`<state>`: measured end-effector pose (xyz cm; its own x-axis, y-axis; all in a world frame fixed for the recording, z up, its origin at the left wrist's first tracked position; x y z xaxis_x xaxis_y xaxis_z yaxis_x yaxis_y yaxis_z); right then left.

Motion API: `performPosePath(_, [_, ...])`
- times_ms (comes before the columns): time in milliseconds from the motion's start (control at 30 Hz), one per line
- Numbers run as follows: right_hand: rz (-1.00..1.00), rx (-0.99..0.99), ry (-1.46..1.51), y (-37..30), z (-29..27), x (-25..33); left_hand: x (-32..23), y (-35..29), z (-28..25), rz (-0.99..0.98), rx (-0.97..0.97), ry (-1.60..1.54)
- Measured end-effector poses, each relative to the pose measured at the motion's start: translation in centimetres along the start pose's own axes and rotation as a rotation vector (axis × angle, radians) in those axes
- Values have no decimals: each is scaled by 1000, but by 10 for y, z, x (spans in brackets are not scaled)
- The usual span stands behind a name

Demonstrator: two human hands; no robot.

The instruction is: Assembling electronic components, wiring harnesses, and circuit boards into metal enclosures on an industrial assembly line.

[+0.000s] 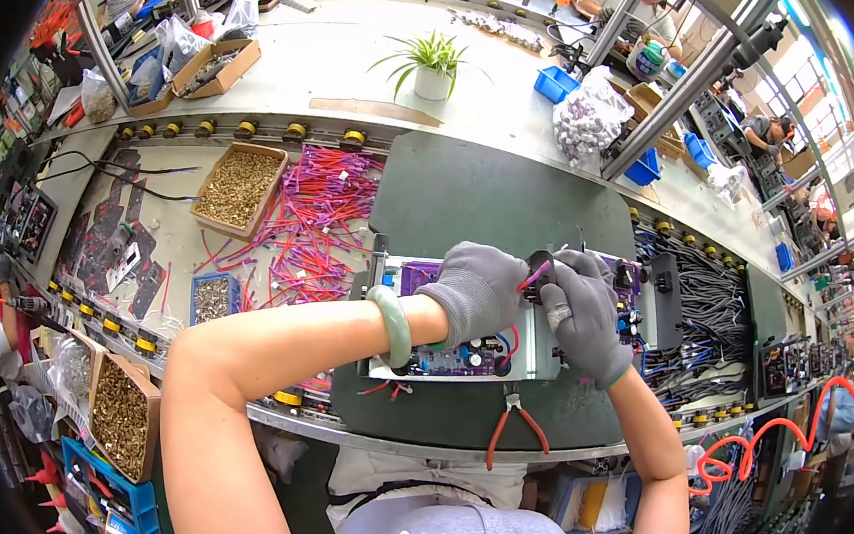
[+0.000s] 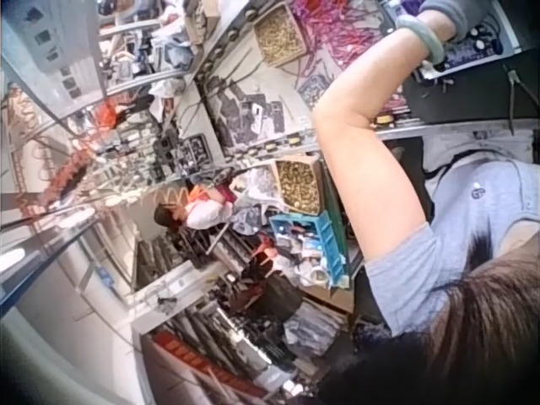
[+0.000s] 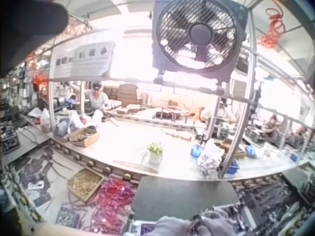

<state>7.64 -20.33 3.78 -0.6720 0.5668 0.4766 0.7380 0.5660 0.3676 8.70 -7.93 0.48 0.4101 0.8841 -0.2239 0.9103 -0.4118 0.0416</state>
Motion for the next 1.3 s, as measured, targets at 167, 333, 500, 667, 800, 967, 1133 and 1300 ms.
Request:
performPosePath(167, [25,-16,9,-4,0,-7,5,-4,-3,-11,-35,7])
performPosePath(333, [-5,-65,33,-4,1,-5,6,-5,-5,-36,-56,-11])
performPosePath(500, [-12,-44,-16,-3,1,-4,4,-1,0,-6,-26,16])
performPosePath(667, [-8,-36,-6,-4,2,-2,6,-6,1,-8,-119,-25])
performPosePath(800, [-14,-77,-7,-3,0,-4,-2,0,-5,18,-16,29])
performPosePath(967, [-15,-82,15,-3,0,-5,-3,-3,4,41,11,123])
performPosePath(1133, [-44,-89,1,-1,-1,-3,-4,-10,-6,102,-183,113])
performPosePath(1300, [-20,-79,-2,-4,1,-5,-3,-2,2,48,-49,37])
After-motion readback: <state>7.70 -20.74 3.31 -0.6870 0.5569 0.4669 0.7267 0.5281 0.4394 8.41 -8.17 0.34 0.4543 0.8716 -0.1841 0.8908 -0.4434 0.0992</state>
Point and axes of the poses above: each hand's wrist, its own y-axis towards the middle knuckle, its own z-axis out of the palm, x = y × z, the point moved 7 cm from there along y, towards the middle knuckle, and after that the axes turned 12 degrees about y, right-handed, at the moved point
